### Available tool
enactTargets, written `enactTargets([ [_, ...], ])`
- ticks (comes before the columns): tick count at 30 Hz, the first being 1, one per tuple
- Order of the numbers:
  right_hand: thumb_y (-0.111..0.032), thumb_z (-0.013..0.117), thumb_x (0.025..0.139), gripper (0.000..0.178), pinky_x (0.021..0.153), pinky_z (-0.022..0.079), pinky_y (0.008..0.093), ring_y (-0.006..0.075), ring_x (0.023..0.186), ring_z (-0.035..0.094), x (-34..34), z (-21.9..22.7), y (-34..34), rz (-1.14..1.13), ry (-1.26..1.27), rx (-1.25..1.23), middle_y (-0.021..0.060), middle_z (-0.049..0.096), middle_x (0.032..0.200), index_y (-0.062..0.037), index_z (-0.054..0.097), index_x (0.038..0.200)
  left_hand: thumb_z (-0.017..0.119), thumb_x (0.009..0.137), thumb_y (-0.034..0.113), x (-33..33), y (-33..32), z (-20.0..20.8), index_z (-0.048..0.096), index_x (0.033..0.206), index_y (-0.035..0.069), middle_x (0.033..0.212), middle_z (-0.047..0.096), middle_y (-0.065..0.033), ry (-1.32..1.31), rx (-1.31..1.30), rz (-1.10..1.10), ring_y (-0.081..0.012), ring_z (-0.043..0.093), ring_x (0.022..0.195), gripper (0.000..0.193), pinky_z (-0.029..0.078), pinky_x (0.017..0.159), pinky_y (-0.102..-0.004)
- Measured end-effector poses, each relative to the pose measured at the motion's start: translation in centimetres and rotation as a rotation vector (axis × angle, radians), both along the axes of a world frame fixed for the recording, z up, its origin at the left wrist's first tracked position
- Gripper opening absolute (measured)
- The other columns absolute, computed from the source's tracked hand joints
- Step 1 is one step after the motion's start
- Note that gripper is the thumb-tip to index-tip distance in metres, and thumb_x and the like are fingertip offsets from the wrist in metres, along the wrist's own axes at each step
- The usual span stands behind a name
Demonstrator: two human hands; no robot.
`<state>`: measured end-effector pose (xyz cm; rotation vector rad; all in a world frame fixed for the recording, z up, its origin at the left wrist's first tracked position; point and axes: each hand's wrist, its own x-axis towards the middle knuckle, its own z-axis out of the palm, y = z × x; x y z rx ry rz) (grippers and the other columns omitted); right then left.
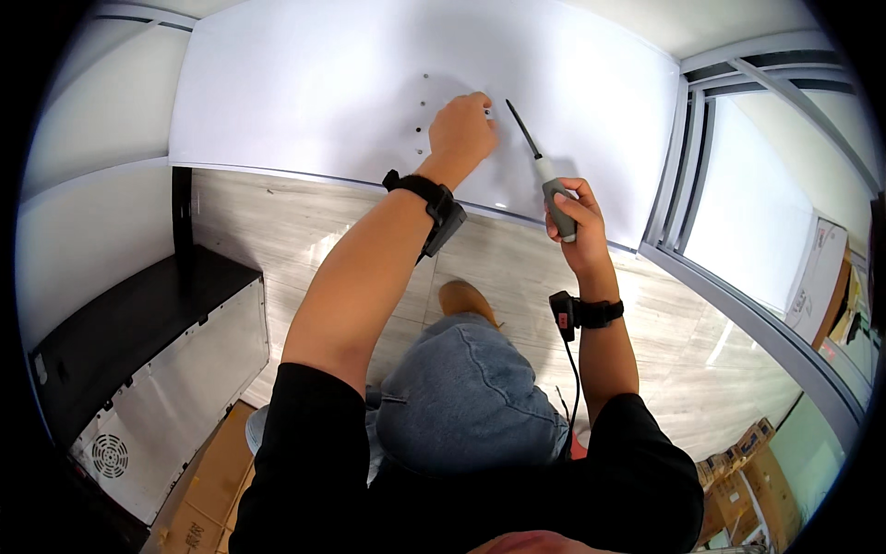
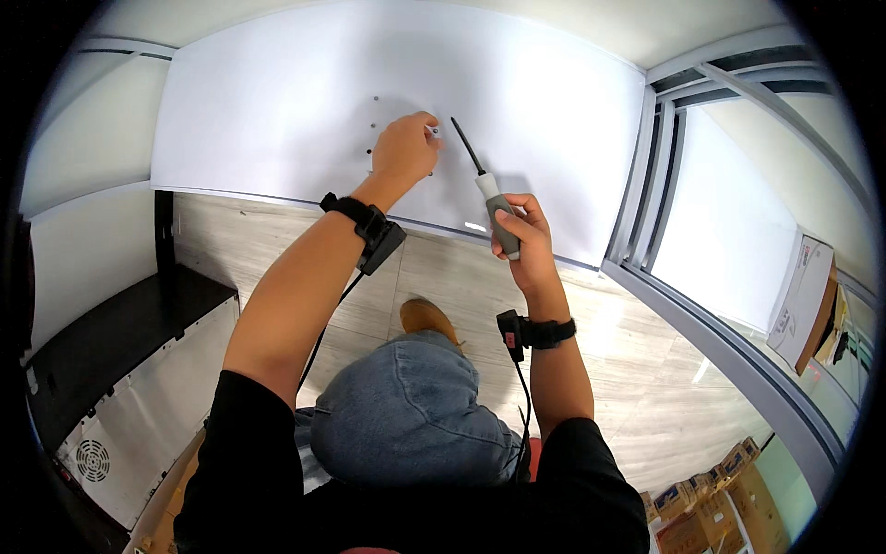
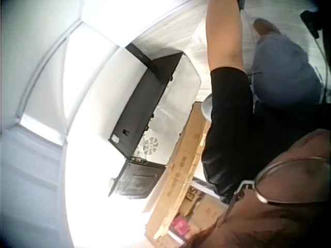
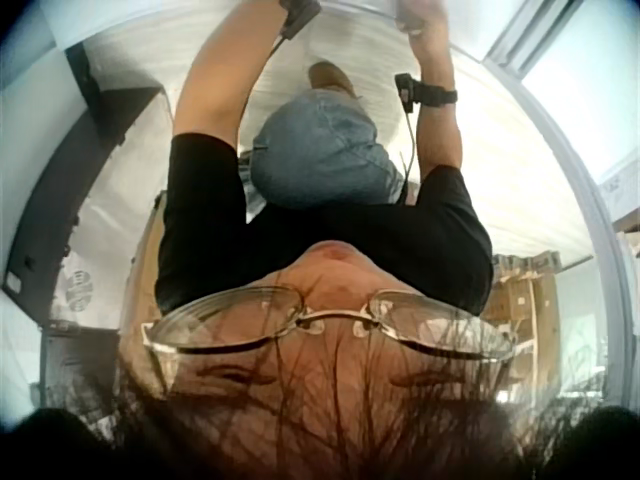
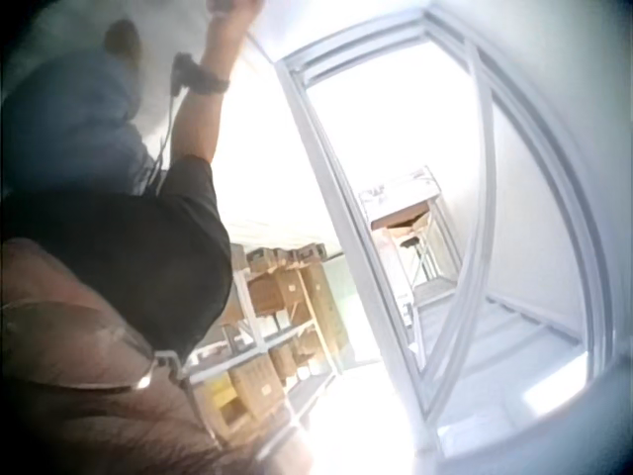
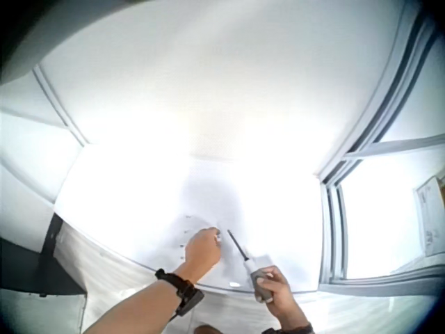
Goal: The person uses a screwdriver to fasten screws into a white metal panel, then wipes the surface with a blue cloth, and finally secures a beige and black appliance to the panel with screws.
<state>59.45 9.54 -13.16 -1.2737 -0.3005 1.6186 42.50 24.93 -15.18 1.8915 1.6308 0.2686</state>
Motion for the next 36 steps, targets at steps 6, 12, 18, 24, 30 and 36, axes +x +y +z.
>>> enactTargets([
  [6, -0.013, 0.058, 0.087, 0.022, 0.046, 0.035, 0.0247, 0.0133, 0.052, 0.052, 0.2, 0.1, 0.2, 0.036, 0.017, 0.000, 0.0076, 0.057, 0.081, -0.0092, 0.053, 0.108, 0.063, 0.083, 0.011, 0.1, 0.4, -1.3, 0.068, 0.097, 0.008, 0.090, 0.068, -0.0105, -0.021, 0.055, 0.015, -0.0270, 0.065, 0.081, 0.015, 0.051, 0.071, -0.0375],
  [12, -0.013, 0.058, 0.087, 0.025, 0.046, 0.036, 0.0242, 0.0128, 0.055, 0.052, -0.8, 2.1, 1.3, 0.146, -0.076, 0.031, 0.0079, 0.057, 0.084, -0.0064, 0.056, 0.112, 0.061, 0.090, 0.016, -3.1, 0.1, 2.5, 0.065, 0.101, 0.003, 0.094, 0.068, -0.0092, -0.708, -0.352, 0.428, -0.0206, 0.065, 0.079, 0.017, 0.053, 0.069, -0.0322],
  [18, -0.007, 0.060, 0.083, 0.026, 0.043, 0.036, 0.0236, 0.0114, 0.053, 0.053, -5.2, 5.5, 4.5, 0.406, -0.044, 0.109, 0.0069, 0.060, 0.092, -0.0044, 0.060, 0.109, 0.059, 0.094, 0.016, -13.0, -3.3, 6.7, 0.060, 0.103, 0.000, 0.096, 0.066, -0.0082, -1.346, -0.546, 0.780, -0.0160, 0.064, 0.085, 0.019, 0.056, 0.075, -0.0275],
  [24, -0.008, 0.061, 0.081, 0.026, 0.042, 0.035, 0.0209, 0.0095, 0.051, 0.052, -13.2, 9.2, 7.2, 0.698, -0.133, 0.143, 0.0055, 0.060, 0.091, -0.0049, 0.060, 0.107, 0.058, 0.095, 0.016, -22.8, -8.0, 9.7, 0.061, 0.102, -0.001, 0.096, 0.067, -0.0089, -1.543, -0.397, 0.938, -0.0156, 0.066, 0.084, 0.018, 0.056, 0.077, -0.0261],
  [30, -0.009, 0.064, 0.079, 0.025, 0.041, 0.036, 0.0194, 0.0069, 0.049, 0.051, -21.5, 12.8, 9.2, 1.004, -0.234, 0.271, 0.0046, 0.061, 0.089, -0.0060, 0.061, 0.104, 0.052, 0.096, 0.012, -30.6, -13.7, 11.8, 0.059, 0.103, -0.002, 0.095, 0.067, -0.0113, -1.626, -0.199, 1.108, -0.0173, 0.067, 0.086, 0.017, 0.058, 0.080, -0.0269],
  [36, -0.008, 0.064, 0.079, 0.024, 0.043, 0.035, 0.0199, 0.0057, 0.051, 0.050, -28.7, 17.3, 9.6, 1.307, -0.431, 0.401, 0.0016, 0.059, 0.083, -0.0058, 0.061, 0.103, 0.049, 0.097, 0.009, -35.7, -19.0, 13.4, 0.057, 0.103, -0.003, 0.095, 0.066, -0.0131, -1.648, -0.083, 1.254, -0.0191, 0.068, 0.087, 0.016, 0.059, 0.080, -0.0272],
])
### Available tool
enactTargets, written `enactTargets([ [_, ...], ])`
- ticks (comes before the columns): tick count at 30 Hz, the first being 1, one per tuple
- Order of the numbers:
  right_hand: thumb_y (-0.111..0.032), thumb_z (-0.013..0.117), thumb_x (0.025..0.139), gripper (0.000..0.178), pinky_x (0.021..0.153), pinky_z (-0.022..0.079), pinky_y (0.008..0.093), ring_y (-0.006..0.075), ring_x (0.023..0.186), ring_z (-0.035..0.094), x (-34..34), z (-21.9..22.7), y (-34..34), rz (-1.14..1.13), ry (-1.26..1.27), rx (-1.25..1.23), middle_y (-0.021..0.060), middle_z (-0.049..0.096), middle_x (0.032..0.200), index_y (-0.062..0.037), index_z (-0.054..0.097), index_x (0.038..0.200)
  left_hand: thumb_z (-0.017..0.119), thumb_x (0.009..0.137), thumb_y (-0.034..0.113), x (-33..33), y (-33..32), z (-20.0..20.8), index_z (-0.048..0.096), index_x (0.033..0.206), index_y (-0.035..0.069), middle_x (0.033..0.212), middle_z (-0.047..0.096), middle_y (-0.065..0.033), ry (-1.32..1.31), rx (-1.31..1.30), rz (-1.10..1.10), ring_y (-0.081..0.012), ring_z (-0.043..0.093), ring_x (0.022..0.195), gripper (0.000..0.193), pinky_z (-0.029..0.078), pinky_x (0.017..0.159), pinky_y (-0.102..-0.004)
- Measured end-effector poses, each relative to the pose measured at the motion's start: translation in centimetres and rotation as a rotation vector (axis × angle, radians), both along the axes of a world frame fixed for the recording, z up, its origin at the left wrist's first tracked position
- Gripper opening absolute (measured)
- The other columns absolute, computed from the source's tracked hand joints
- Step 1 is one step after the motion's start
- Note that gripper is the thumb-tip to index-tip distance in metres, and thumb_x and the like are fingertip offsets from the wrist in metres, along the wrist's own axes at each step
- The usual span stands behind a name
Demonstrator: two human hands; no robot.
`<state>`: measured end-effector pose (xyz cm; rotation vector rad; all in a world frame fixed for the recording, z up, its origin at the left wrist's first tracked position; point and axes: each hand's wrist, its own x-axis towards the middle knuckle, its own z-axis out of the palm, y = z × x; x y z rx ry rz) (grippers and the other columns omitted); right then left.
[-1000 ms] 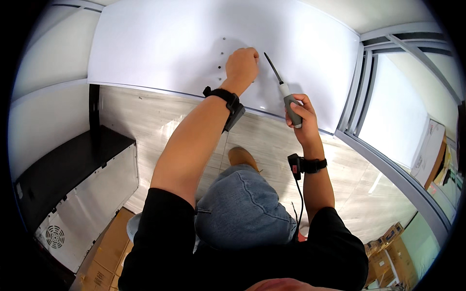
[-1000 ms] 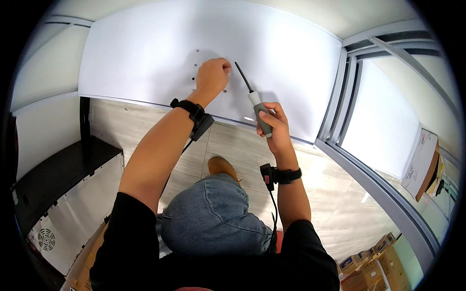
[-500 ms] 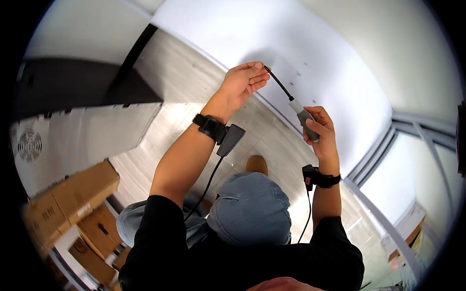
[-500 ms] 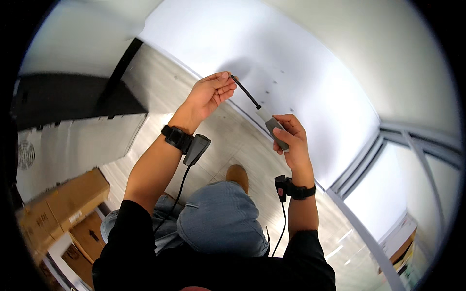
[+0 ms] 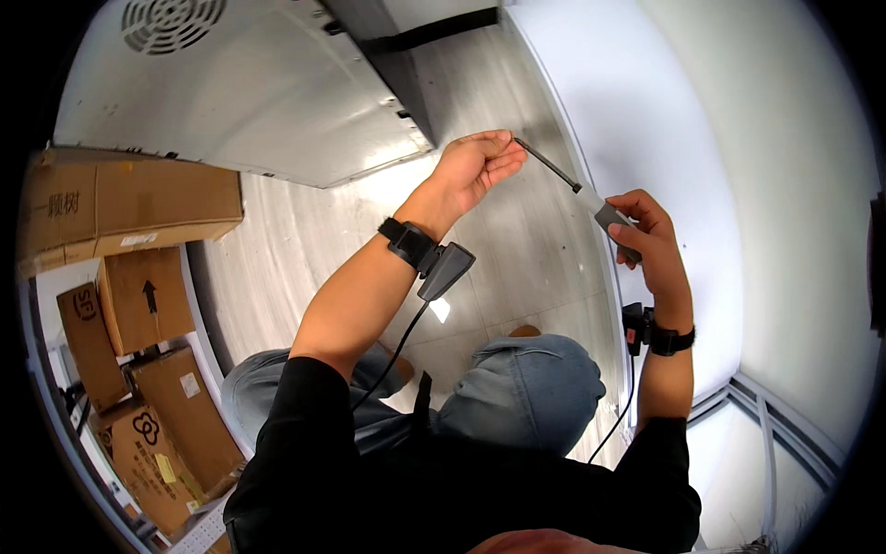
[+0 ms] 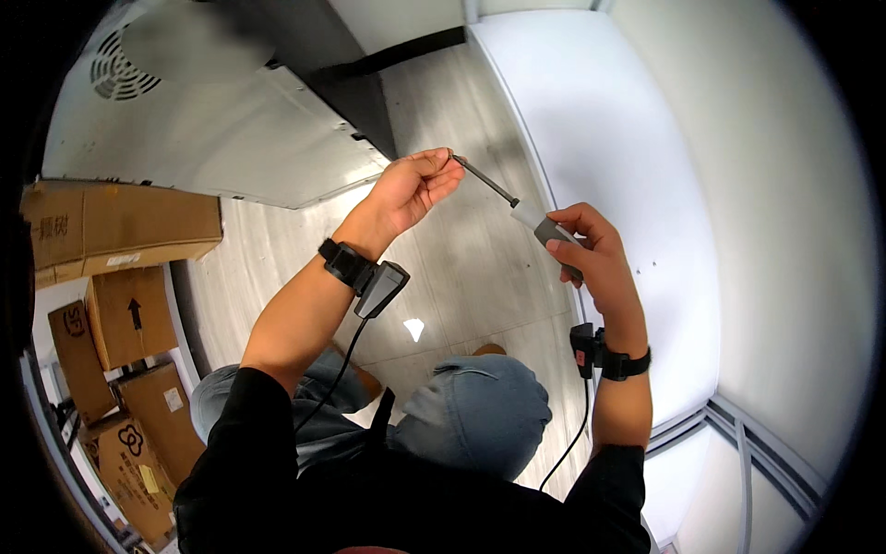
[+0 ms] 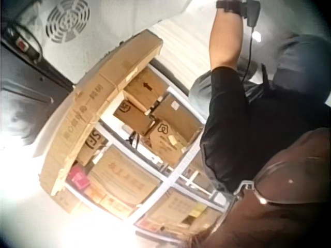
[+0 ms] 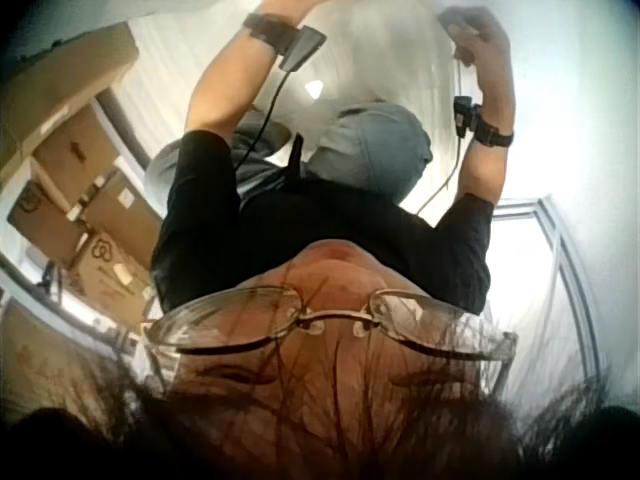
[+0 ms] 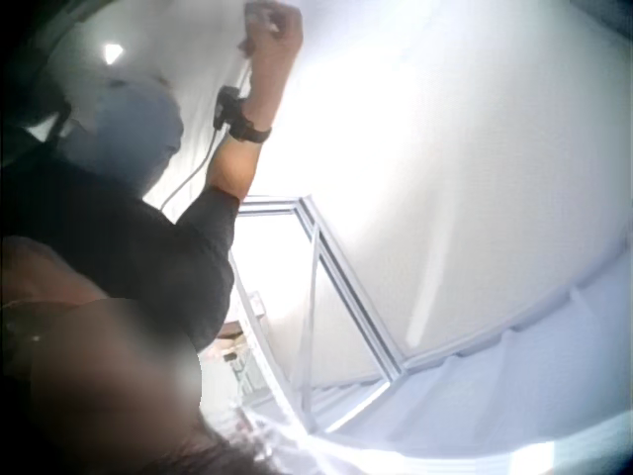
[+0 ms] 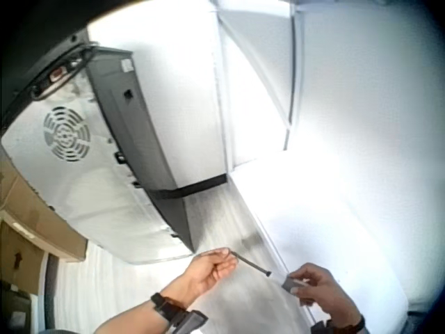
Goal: The person uses a screwdriver to fasten screws into a white metal panel, then wipes the surface with a blue cloth, and finally secures a beige and black appliance to the panel with screws.
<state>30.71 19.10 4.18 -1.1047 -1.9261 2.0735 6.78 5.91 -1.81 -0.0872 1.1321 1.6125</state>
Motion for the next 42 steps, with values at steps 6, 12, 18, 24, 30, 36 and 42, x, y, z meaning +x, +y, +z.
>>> enactTargets([
  [6, -0.009, 0.065, 0.079, 0.022, 0.045, 0.038, 0.0212, 0.0064, 0.054, 0.050, -6.1, 6.1, -1.5, 0.210, -0.077, 0.173, 0.0005, 0.058, 0.081, -0.0068, 0.061, 0.100, 0.046, 0.098, 0.006, -3.5, -4.4, 2.9, 0.056, 0.101, -0.003, 0.094, 0.065, -0.0133, -0.027, 0.017, 0.119, -0.0197, 0.068, 0.085, 0.014, 0.059, 0.079, -0.0262],
  [12, -0.011, 0.064, 0.079, 0.018, 0.046, 0.040, 0.0228, 0.0079, 0.058, 0.050, -12.0, 10.9, -3.7, 0.383, -0.050, 0.306, 0.0014, 0.057, 0.078, -0.0060, 0.060, 0.096, 0.045, 0.098, 0.006, -6.6, -8.5, 5.9, 0.053, 0.105, -0.003, 0.094, 0.063, -0.0117, 0.004, 0.016, 0.249, -0.0186, 0.067, 0.086, 0.014, 0.059, 0.080, -0.0264],
  [18, -0.014, 0.065, 0.079, 0.018, 0.045, 0.040, 0.0229, 0.0083, 0.056, 0.048, -14.1, 11.7, -7.6, 0.274, -0.069, 0.226, 0.0025, 0.054, 0.075, -0.0054, 0.061, 0.094, 0.046, 0.097, 0.006, -9.5, -10.6, 6.1, 0.053, 0.106, -0.003, 0.093, 0.064, -0.0123, -0.081, 0.098, 0.259, -0.0191, 0.067, 0.084, 0.014, 0.059, 0.078, -0.0279],
  [24, -0.014, 0.064, 0.079, 0.019, 0.043, 0.037, 0.0205, 0.0067, 0.054, 0.049, -13.4, 9.7, -12.1, 0.090, -0.112, 0.106, 0.0016, 0.055, 0.075, -0.0046, 0.062, 0.096, 0.049, 0.096, 0.007, -10.0, -12.6, 4.6, 0.054, 0.104, -0.003, 0.093, 0.064, -0.0127, -0.042, 0.034, 0.164, -0.0196, 0.067, 0.084, 0.014, 0.059, 0.078, -0.0282],
  [30, -0.014, 0.064, 0.079, 0.022, 0.042, 0.034, 0.0202, 0.0064, 0.050, 0.049, -12.4, 6.3, -12.9, -0.016, -0.121, -0.027, 0.0010, 0.055, 0.076, -0.0050, 0.062, 0.098, 0.049, 0.096, 0.007, -10.8, -12.6, 3.8, 0.058, 0.099, -0.002, 0.094, 0.066, -0.0129, 0.070, -0.009, 0.044, -0.0197, 0.068, 0.084, 0.013, 0.059, 0.077, -0.0272],
  [36, -0.011, 0.066, 0.077, 0.022, 0.045, 0.038, 0.0220, 0.0069, 0.055, 0.051, -12.1, 4.9, -12.8, 0.020, -0.036, 0.089, 0.0007, 0.054, 0.077, -0.0038, 0.061, 0.098, 0.050, 0.097, 0.009, -11.5, -12.0, 2.8, 0.058, 0.098, -0.001, 0.093, 0.066, -0.0118, 0.093, -0.065, -0.031, -0.0203, 0.069, 0.082, 0.013, 0.059, 0.076, -0.0280],
  [42, -0.011, 0.066, 0.080, 0.025, 0.048, 0.041, 0.0235, 0.0085, 0.057, 0.053, -13.2, 1.2, -13.5, -0.026, -0.026, 0.053, 0.0028, 0.054, 0.081, -0.0015, 0.059, 0.101, 0.051, 0.096, 0.011, -12.3, -10.2, 0.9, 0.057, 0.102, 0.000, 0.085, 0.061, -0.0063, 0.092, -0.102, -0.002, -0.0174, 0.066, 0.077, 0.014, 0.059, 0.069, -0.0291],
])
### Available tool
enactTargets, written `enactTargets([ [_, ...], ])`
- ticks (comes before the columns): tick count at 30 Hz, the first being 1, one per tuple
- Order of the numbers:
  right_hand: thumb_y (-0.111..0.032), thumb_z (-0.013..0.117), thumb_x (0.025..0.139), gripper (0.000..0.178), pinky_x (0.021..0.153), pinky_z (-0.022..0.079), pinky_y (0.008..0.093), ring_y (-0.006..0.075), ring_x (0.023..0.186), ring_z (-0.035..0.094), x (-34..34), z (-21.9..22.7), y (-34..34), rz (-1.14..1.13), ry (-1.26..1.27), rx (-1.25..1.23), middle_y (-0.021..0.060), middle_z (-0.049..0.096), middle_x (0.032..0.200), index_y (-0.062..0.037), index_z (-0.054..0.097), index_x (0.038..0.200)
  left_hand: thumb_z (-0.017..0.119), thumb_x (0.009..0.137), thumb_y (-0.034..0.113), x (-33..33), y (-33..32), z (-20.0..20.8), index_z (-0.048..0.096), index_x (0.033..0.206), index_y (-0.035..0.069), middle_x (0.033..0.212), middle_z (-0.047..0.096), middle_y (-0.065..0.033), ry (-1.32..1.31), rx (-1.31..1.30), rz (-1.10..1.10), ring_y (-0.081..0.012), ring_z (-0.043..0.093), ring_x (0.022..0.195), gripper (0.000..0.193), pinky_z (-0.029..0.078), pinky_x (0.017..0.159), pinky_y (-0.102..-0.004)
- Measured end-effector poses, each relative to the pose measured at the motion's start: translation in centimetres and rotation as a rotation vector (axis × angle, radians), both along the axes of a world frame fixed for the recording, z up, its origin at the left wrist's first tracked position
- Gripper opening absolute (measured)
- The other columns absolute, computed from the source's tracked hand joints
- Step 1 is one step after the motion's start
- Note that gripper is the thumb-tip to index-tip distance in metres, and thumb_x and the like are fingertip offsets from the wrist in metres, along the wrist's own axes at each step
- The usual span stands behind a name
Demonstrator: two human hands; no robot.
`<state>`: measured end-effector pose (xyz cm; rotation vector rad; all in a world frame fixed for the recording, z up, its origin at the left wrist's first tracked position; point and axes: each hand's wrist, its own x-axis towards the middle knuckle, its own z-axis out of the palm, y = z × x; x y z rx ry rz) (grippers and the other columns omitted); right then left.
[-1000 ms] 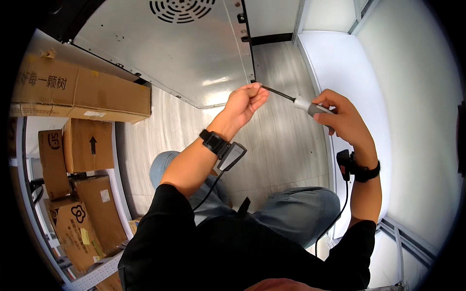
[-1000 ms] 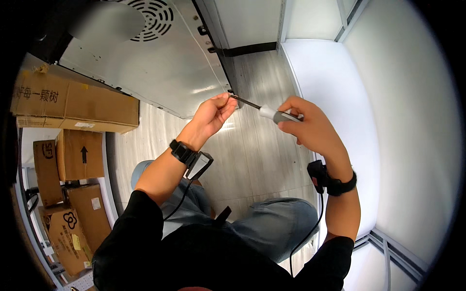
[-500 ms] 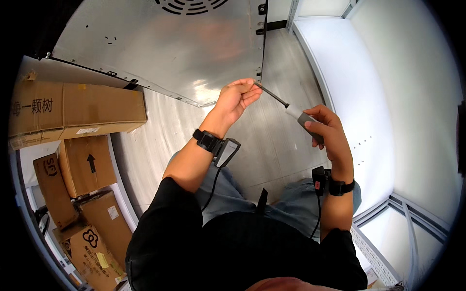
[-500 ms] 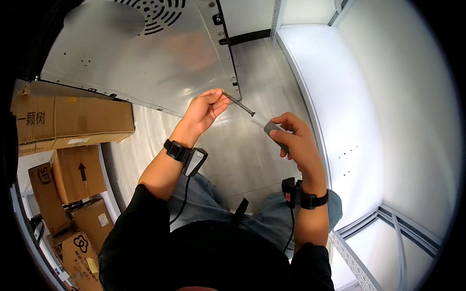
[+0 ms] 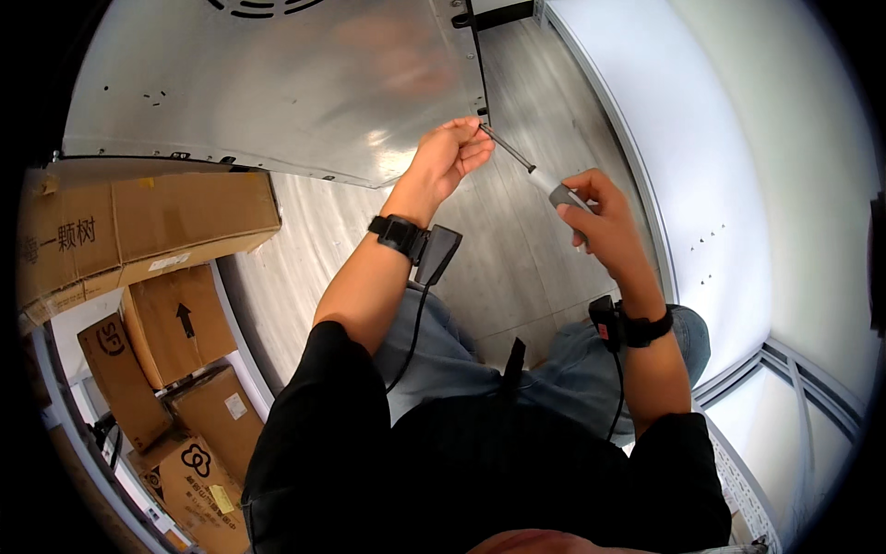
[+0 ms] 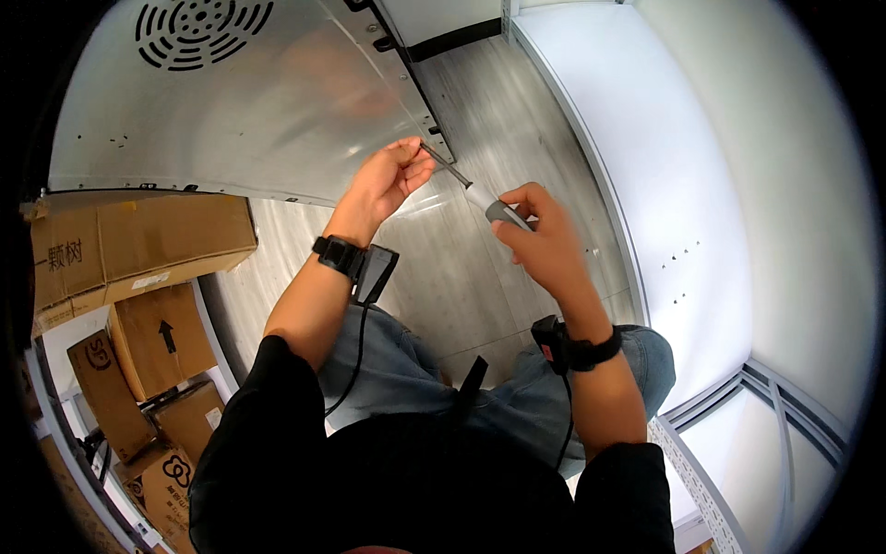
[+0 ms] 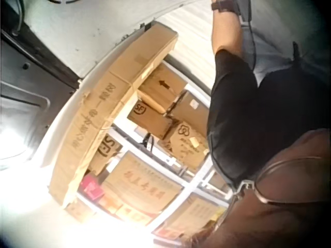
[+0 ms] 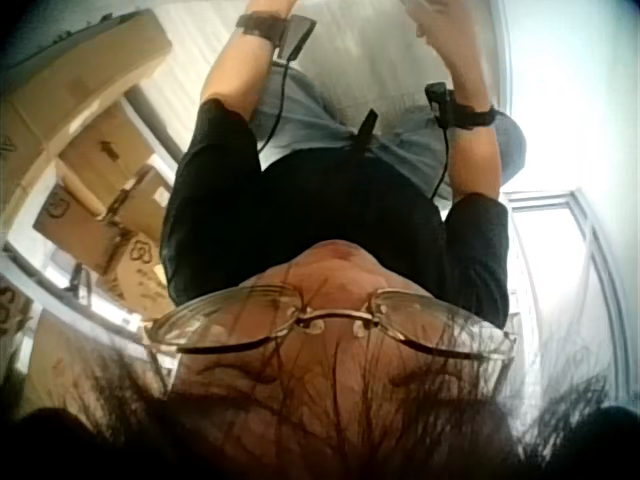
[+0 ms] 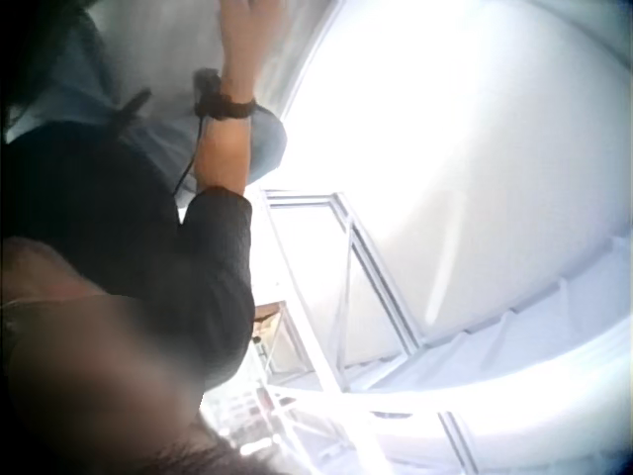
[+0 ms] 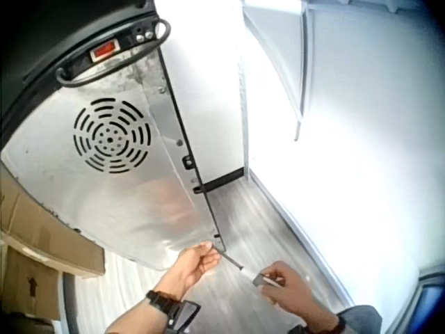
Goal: The person uses a screwdriver to fasten screws into a white metal panel, then wipes the surface with a blue cloth, and finally secures a beige and black appliance to the panel with screws.
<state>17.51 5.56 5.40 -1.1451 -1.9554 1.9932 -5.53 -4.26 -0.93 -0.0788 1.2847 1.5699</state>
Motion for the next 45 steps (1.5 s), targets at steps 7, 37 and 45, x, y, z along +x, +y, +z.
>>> enactTargets([
  [7, -0.018, 0.056, 0.091, 0.027, 0.051, 0.044, 0.0265, 0.0148, 0.065, 0.061, -2.0, -4.8, -4.3, -0.167, 0.041, -0.364, 0.0088, 0.059, 0.094, -0.0068, 0.049, 0.114, 0.049, 0.099, 0.020, 0.2, 2.2, -2.2, 0.061, 0.102, 0.007, 0.082, 0.058, -0.0008, -0.037, 0.011, 0.060, -0.0114, 0.057, 0.066, 0.018, 0.052, 0.062, -0.0265],
  [37, -0.022, 0.050, 0.096, 0.026, 0.055, 0.046, 0.0292, 0.0172, 0.068, 0.061, -4.6, -7.0, -5.4, -0.257, 0.081, -0.555, 0.0098, 0.059, 0.095, -0.0076, 0.046, 0.118, 0.053, 0.094, 0.008, -0.8, 4.0, -3.1, 0.060, 0.102, 0.000, 0.087, 0.067, -0.0093, 0.116, -0.124, 0.186, -0.0099, 0.057, 0.066, 0.013, 0.050, 0.057, -0.0221],
  [45, -0.021, 0.053, 0.094, 0.029, 0.057, 0.046, 0.0301, 0.0167, 0.077, 0.060, -4.8, -7.2, -5.1, -0.270, 0.065, -0.556, 0.0080, 0.059, 0.095, -0.0069, 0.046, 0.118, 0.055, 0.094, 0.009, -0.9, 4.0, -3.0, 0.061, 0.099, 0.001, 0.087, 0.067, -0.0093, 0.116, -0.129, 0.175, -0.0104, 0.056, 0.066, 0.011, 0.051, 0.060, -0.0223],
])
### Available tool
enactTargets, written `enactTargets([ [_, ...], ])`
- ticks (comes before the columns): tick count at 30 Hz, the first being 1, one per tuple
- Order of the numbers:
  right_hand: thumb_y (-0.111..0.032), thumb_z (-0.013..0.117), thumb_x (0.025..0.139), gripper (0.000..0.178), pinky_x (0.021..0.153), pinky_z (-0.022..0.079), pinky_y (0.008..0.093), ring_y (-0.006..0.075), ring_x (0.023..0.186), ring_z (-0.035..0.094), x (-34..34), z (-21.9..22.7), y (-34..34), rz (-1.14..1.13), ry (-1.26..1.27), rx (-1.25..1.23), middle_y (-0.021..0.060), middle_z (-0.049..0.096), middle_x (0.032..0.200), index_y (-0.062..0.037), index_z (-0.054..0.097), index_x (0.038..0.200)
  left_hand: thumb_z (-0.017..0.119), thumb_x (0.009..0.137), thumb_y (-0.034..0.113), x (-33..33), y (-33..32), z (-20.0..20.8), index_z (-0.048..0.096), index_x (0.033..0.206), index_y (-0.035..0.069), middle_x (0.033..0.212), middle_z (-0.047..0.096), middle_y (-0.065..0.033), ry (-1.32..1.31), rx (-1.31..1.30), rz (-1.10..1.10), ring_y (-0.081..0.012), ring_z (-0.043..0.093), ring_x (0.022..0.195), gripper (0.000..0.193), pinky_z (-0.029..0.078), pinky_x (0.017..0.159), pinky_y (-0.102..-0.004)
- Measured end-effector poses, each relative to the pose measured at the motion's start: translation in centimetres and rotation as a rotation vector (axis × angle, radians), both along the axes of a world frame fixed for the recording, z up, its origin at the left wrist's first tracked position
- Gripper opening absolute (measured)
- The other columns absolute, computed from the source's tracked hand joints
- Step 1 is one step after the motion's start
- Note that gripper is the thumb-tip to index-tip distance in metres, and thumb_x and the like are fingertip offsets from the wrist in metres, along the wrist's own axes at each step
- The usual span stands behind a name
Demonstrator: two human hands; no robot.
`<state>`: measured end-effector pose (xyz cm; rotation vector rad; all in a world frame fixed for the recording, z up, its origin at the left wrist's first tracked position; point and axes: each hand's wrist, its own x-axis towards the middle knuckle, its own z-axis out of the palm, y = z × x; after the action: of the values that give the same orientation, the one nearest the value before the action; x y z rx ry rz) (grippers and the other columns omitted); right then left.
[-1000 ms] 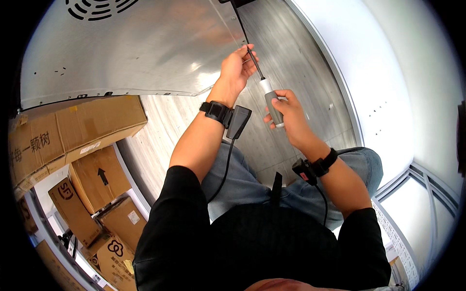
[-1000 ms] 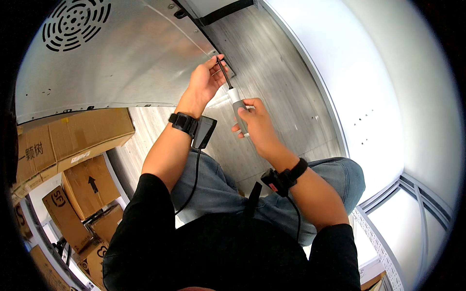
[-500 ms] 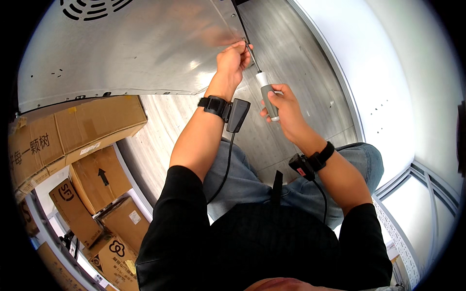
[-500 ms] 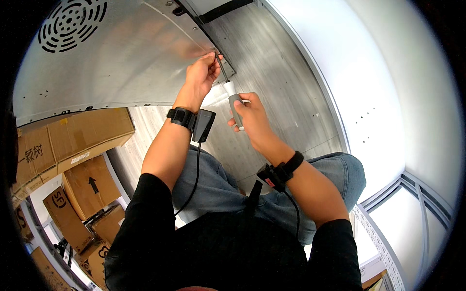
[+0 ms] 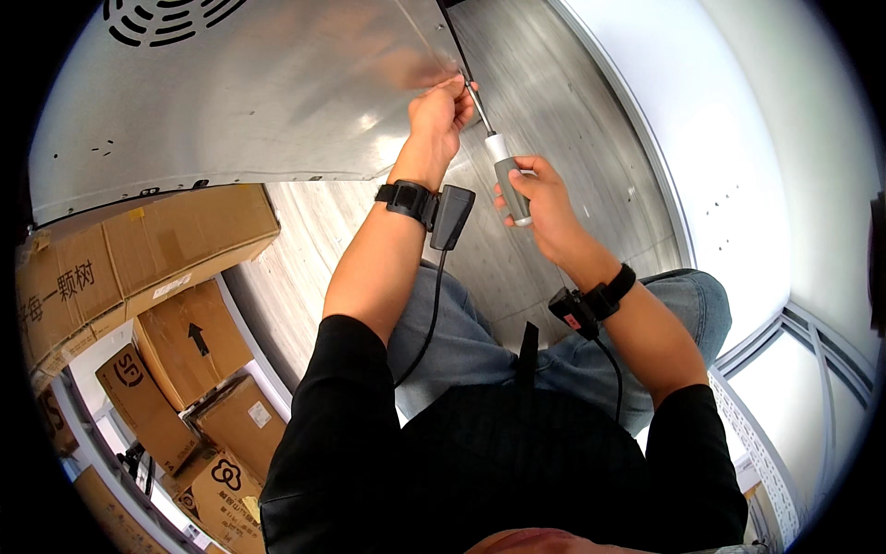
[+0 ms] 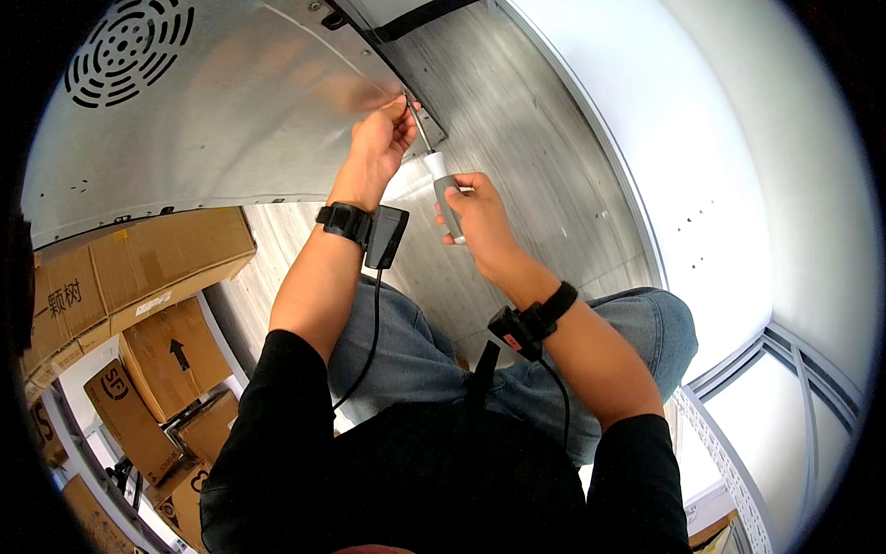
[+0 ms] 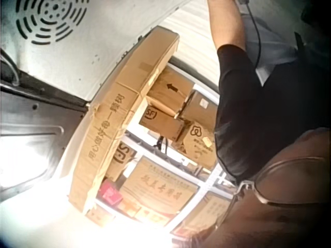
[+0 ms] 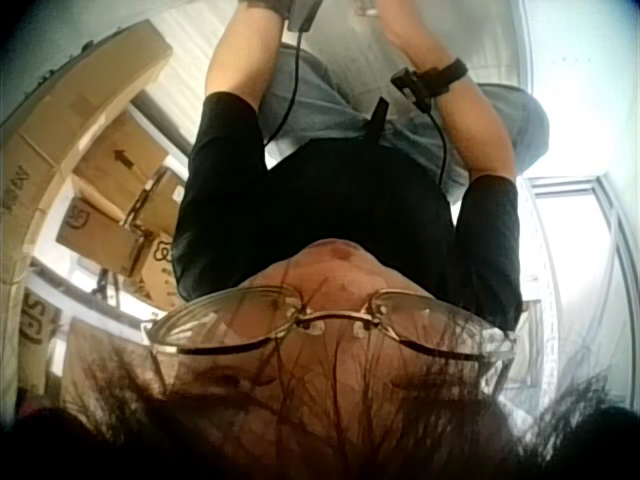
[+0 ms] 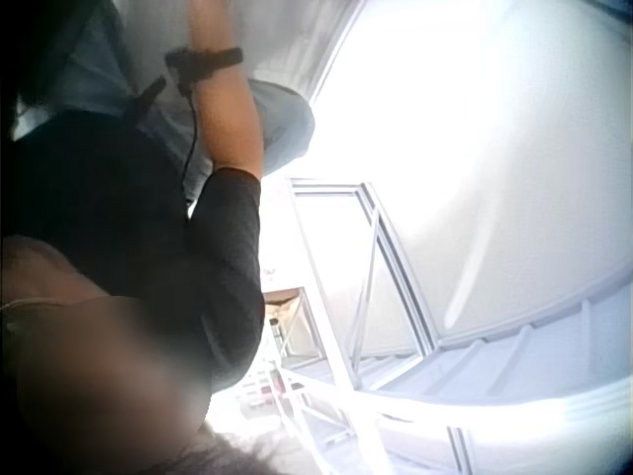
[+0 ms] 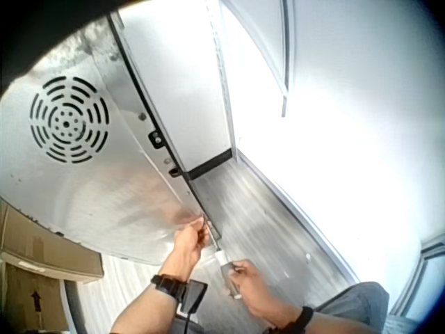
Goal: The person uses a screwdriver to fasten screws into a white metal panel, then wipes the surface with a blue cloth, and finally secures a beige and black appliance to the panel with screws.
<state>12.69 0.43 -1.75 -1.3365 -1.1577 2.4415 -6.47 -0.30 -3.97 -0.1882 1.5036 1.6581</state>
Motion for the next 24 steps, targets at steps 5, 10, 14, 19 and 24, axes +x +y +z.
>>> enactTargets([
  [5, -0.021, 0.062, 0.087, 0.037, 0.059, 0.049, 0.0311, 0.0165, 0.086, 0.056, 0.1, -0.7, -0.5, -0.080, -0.035, 0.045, 0.0080, 0.056, 0.101, -0.0026, 0.047, 0.115, 0.053, 0.095, 0.009, 0.2, 0.2, 0.2, 0.060, 0.100, 0.000, 0.092, 0.068, -0.0101, 0.006, -0.011, 0.004, -0.0120, 0.060, 0.071, 0.013, 0.052, 0.062, -0.0234],
  [10, -0.024, 0.060, 0.090, 0.032, 0.063, 0.047, 0.0302, 0.0150, 0.082, 0.057, 0.3, -1.0, -0.6, -0.077, -0.027, -0.016, 0.0059, 0.056, 0.096, -0.0040, 0.050, 0.113, 0.050, 0.096, 0.008, 0.0, 0.2, -0.3, 0.059, 0.103, 0.000, 0.096, 0.068, -0.0101, 0.014, 0.019, -0.007, -0.0152, 0.065, 0.078, 0.014, 0.053, 0.064, -0.0242],
  [14, -0.025, 0.061, 0.090, 0.032, 0.067, 0.046, 0.0313, 0.0161, 0.084, 0.057, 0.6, -0.5, 0.0, -0.054, -0.057, -0.066, 0.0064, 0.058, 0.097, -0.0051, 0.050, 0.113, 0.049, 0.092, 0.003, 0.0, 0.2, -0.3, 0.058, 0.105, -0.002, 0.098, 0.068, -0.0120, -0.005, 0.028, 0.019, -0.0157, 0.065, 0.076, 0.016, 0.053, 0.061, -0.0247],
  [19, -0.029, 0.057, 0.093, 0.030, 0.067, 0.044, 0.0320, 0.0150, 0.083, 0.056, 0.1, 0.3, -0.5, -0.076, -0.165, 0.013, 0.0064, 0.059, 0.095, -0.0036, 0.054, 0.110, 0.048, 0.095, 0.006, 0.1, 0.3, 0.1, 0.058, 0.104, 0.000, 0.097, 0.068, -0.0104, -0.008, 0.007, 0.004, -0.0161, 0.065, 0.078, 0.014, 0.052, 0.065, -0.0244],
  [24, -0.034, 0.060, 0.092, 0.033, 0.064, 0.043, 0.0314, 0.0144, 0.077, 0.055, 0.8, -0.4, -0.1, -0.032, -0.026, -0.139, 0.0055, 0.058, 0.095, -0.0060, 0.051, 0.109, 0.050, 0.095, 0.007, 0.2, 0.3, 0.3, 0.057, 0.105, 0.001, 0.096, 0.068, -0.0103, -0.017, 0.011, 0.013, -0.0159, 0.065, 0.077, 0.014, 0.052, 0.066, -0.0256],
])
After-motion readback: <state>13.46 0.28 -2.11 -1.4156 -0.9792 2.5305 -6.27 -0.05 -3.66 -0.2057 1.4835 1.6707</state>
